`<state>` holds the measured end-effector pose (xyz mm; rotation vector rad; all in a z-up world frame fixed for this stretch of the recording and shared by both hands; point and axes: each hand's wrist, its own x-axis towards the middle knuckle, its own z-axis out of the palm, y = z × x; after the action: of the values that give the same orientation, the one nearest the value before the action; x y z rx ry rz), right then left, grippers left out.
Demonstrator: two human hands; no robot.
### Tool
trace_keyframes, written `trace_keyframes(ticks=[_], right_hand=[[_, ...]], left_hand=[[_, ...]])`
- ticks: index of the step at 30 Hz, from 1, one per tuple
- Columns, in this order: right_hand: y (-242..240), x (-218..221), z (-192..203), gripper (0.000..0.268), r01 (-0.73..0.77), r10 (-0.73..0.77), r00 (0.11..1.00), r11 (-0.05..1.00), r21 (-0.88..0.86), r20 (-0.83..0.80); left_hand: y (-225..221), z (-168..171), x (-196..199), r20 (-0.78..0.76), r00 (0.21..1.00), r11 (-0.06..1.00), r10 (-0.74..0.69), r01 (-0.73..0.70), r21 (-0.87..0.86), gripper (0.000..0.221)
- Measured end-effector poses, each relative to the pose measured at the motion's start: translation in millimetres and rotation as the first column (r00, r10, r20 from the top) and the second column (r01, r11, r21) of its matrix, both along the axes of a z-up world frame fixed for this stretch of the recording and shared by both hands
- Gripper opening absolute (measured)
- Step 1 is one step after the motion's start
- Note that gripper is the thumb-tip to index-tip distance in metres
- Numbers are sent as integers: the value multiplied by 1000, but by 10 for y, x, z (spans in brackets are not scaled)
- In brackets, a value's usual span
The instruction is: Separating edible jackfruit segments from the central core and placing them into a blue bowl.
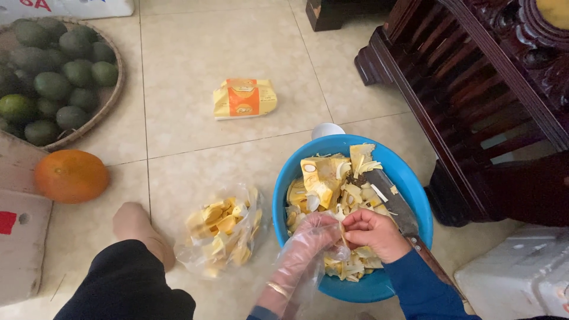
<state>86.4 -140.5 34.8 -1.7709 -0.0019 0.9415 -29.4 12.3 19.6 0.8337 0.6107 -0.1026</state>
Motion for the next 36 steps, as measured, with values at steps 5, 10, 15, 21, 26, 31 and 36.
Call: trace_keyframes(ticks=[5,10,15,21,26,31,36], right_hand=[[-24,4,-91,19,-17,17,999,1000,-12,27],[-15,-12,-130,20,-60,66,994,995,-80,83],[15,-57,-90,26,-116,158,971,967,-226,180],[-25,-4,-206,27,-116,142,978,979,-168,155],[7,-18,-91,25,-57,58,996,998,-14,63],[-28,23,-110,32,-84,83,996,996,28,21],[-32,28,-137,31,-104,104,993,995,5,61]], left_hand=[[-64,-129,24,-23,1000,1000,5,-5,14,26],[-144,-50,17,-13,997,996,77,-77,-45,21],[-283,-489,285,-343,939,940,-4,120,319,22],[-231,-486,82,28,992,985,127,-129,115,28],[-73,-81,-41,-17,998,996,59,-57,71,23],[-63,-246,-8,10,999,997,42,-42,58,24],[-93,-342,55,-73,997,991,27,-17,132,23]])
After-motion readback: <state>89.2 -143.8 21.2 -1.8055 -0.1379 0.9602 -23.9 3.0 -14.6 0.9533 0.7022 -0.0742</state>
